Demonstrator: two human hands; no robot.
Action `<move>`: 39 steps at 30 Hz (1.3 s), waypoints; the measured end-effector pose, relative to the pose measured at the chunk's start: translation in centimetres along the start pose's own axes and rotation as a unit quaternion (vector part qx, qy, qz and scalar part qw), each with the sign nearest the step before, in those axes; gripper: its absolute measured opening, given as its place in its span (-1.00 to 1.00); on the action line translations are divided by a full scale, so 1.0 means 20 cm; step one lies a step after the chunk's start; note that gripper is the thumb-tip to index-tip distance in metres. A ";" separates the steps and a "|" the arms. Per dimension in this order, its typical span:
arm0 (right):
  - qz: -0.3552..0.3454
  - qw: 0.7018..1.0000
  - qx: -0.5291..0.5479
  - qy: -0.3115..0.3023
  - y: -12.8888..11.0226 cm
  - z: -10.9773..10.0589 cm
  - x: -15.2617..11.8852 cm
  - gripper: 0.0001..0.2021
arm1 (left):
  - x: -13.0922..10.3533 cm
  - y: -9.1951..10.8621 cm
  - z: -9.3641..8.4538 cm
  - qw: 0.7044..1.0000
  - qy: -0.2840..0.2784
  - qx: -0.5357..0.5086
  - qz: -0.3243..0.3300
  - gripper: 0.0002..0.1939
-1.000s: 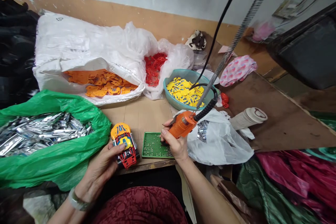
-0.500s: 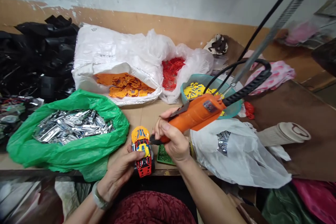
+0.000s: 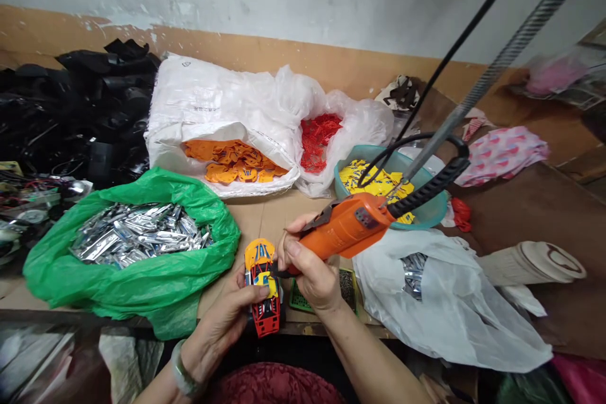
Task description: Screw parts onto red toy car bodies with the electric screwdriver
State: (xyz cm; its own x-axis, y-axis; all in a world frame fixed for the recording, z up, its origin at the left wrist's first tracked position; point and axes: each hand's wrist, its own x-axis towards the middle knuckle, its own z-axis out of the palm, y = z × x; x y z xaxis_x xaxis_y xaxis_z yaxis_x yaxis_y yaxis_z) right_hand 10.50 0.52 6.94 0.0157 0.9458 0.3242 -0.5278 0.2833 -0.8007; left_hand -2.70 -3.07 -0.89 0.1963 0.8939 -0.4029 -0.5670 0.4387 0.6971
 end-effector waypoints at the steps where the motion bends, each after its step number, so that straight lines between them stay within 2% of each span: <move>1: 0.002 1.000 -0.004 0.000 0.00 0.00 0.00 -0.82 | 0.00 0.00 0.00 1.000 0.001 0.003 0.005 -0.47; 13: -0.005 1.000 -0.006 -0.029 0.00 -0.03 -0.02 -0.85 | 0.01 0.02 0.04 0.998 0.049 0.025 0.004 -0.44; 23: 0.001 1.000 -0.017 -0.024 -0.01 -0.03 -0.02 -0.83 | 0.00 0.03 0.03 0.998 0.044 0.043 0.014 -0.48; 28: -0.003 1.000 -0.011 -0.027 -0.01 -0.02 -0.02 -0.85 | 0.00 0.03 0.04 0.998 0.032 0.049 0.020 -0.42; 32: -0.003 0.999 -0.021 -0.025 0.00 -0.02 -0.02 -0.84 | 0.00 0.03 0.04 0.998 0.043 0.036 0.006 -0.47; 39: 0.001 0.999 -0.038 -0.021 0.00 -0.03 -0.03 -0.82 | 0.00 0.00 0.02 0.999 0.029 0.018 0.003 -0.48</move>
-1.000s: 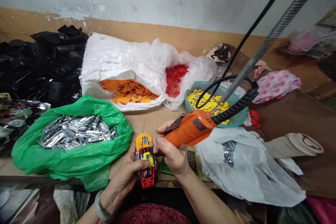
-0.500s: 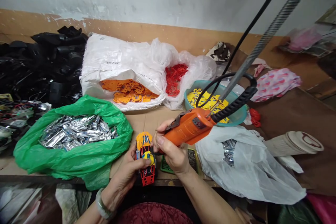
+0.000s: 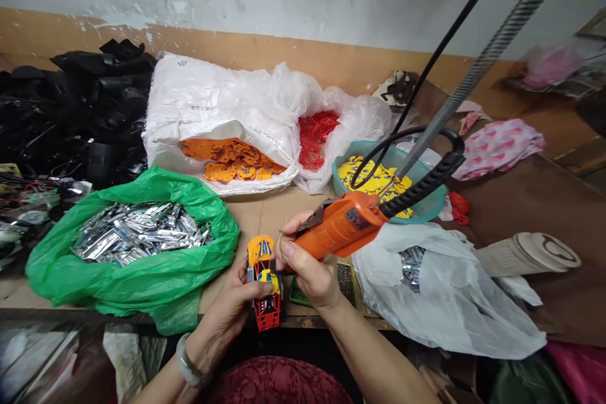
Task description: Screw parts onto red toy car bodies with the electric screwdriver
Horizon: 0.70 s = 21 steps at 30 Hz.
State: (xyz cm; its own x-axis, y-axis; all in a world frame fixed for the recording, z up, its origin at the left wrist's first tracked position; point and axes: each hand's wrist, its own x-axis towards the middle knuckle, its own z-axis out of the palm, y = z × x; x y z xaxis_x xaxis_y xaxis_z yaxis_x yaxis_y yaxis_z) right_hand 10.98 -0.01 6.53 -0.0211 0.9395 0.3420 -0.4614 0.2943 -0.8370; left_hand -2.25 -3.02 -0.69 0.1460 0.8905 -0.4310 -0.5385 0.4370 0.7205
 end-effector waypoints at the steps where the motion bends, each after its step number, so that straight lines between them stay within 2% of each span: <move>1: 0.000 1.000 0.001 -0.001 0.00 0.00 0.00 -0.83 | 0.00 0.00 0.00 1.000 -0.001 0.000 0.000 -0.47; 10: 0.000 1.000 -0.004 -0.001 -0.01 0.00 -0.01 -0.82 | -0.01 0.01 0.00 1.000 -0.002 0.002 0.001 -0.48; 15: 0.005 1.000 -0.007 -0.023 0.00 -0.02 -0.02 -0.83 | -0.02 0.01 0.02 1.000 0.025 0.006 -0.002 -0.48; 21: 0.005 0.999 -0.018 -0.047 0.00 -0.03 -0.03 -0.86 | -0.02 0.01 0.02 1.000 0.011 0.016 0.013 -0.52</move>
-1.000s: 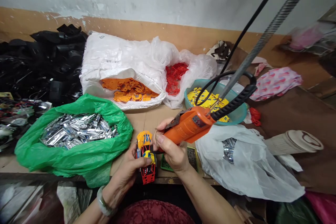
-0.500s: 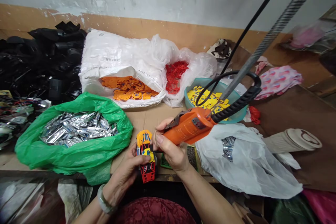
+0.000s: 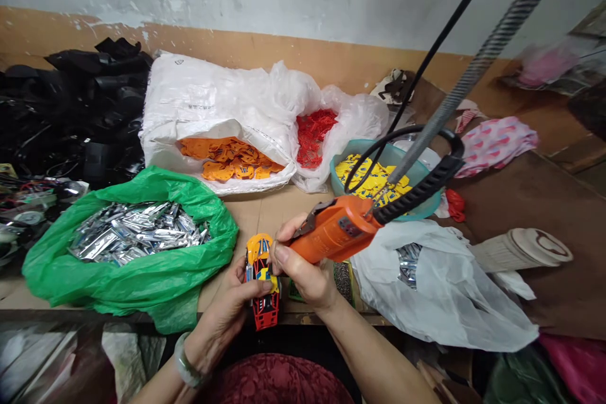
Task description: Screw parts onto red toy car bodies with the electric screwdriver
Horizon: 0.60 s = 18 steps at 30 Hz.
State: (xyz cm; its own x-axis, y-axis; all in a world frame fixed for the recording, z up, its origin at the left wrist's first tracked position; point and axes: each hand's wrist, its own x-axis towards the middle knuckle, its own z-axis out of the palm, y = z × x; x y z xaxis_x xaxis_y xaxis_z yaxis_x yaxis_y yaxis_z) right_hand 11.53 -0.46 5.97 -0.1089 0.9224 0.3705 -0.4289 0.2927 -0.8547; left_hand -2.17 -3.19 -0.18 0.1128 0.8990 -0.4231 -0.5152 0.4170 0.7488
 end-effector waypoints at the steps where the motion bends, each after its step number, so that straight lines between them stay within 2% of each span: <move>1: 0.002 1.000 -0.005 -0.001 0.00 0.00 0.00 -0.85 | 0.00 0.00 0.00 1.000 -0.005 0.002 0.000 -0.52; 5: 0.009 1.000 -0.020 0.000 0.02 -0.01 -0.03 -0.84 | 0.01 -0.02 0.00 1.000 -0.011 0.011 -0.008 -0.52; 10: 0.008 0.999 -0.023 0.031 -0.01 -0.04 -0.02 -0.78 | 0.02 -0.02 0.00 0.999 -0.028 0.032 -0.004 -0.49; 14: -0.022 0.994 -0.037 0.104 -0.06 -0.16 -0.04 -0.80 | 0.03 0.01 -0.04 0.999 -0.009 0.035 -0.028 -0.34; 18: -0.006 0.984 -0.086 0.156 -0.04 -0.32 -0.12 -0.81 | 0.04 0.04 -0.06 0.998 -0.003 -0.009 -0.056 -0.40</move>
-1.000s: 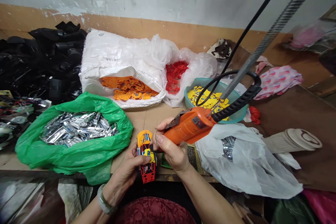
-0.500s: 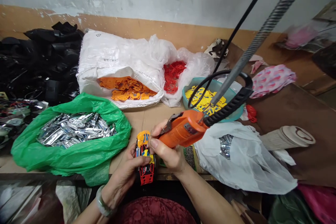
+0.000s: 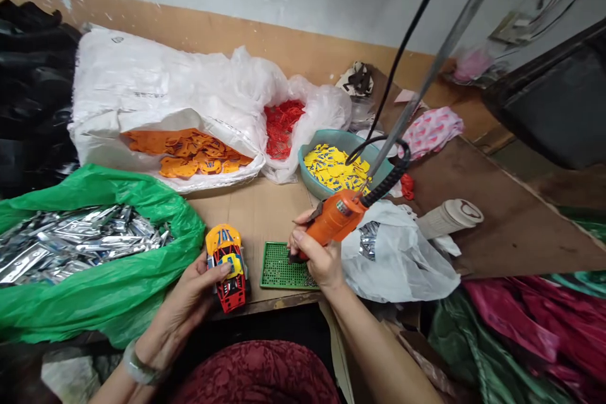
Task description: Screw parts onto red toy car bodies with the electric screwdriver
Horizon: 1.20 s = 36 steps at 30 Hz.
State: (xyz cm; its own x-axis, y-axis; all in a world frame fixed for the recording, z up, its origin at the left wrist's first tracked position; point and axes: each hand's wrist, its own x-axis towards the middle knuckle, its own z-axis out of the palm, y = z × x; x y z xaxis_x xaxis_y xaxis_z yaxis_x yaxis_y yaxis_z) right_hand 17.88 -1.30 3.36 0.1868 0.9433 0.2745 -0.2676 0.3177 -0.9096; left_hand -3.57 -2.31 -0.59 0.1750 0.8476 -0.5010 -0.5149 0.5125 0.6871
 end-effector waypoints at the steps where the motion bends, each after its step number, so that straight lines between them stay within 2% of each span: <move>1: 0.007 1.000 -0.008 0.008 0.02 -0.04 -0.02 -0.80 | 0.00 0.00 0.00 1.000 -0.002 -0.013 -0.010 -0.43; 4: 0.013 0.999 -0.021 0.028 0.06 -0.11 -0.06 -0.79 | -0.01 0.01 0.02 0.998 -0.007 -0.042 -0.035 -0.49; 10: 0.000 0.999 -0.018 0.036 0.08 -0.14 -0.07 -0.80 | -0.01 0.01 0.05 0.998 -0.022 -0.042 -0.031 -0.45; 20: 0.014 0.998 -0.042 0.034 0.16 -0.19 -0.09 -0.79 | 0.02 -0.02 0.01 0.997 -0.025 -0.070 -0.020 -0.58; 30: 0.022 0.998 -0.044 0.026 0.14 -0.16 -0.09 -0.78 | 0.03 -0.03 -0.01 0.996 -0.011 -0.079 -0.029 -0.54; 33: 0.017 0.999 -0.029 0.031 0.08 -0.12 -0.06 -0.80 | 0.02 -0.03 -0.01 0.996 -0.012 -0.085 -0.026 -0.58; 36: -0.015 0.999 0.029 0.037 -0.02 -0.03 0.00 -0.82 | 0.02 -0.03 0.00 0.995 -0.021 -0.091 -0.019 -0.60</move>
State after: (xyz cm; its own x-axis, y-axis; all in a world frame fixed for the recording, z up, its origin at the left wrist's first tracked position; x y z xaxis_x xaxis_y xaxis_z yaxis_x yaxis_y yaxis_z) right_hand 18.49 -1.54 3.58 0.2649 0.9244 0.2746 -0.3151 0.3521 -0.8813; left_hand -3.32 -2.32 -1.14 0.2300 0.8352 -0.4996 -0.6503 0.5138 0.5595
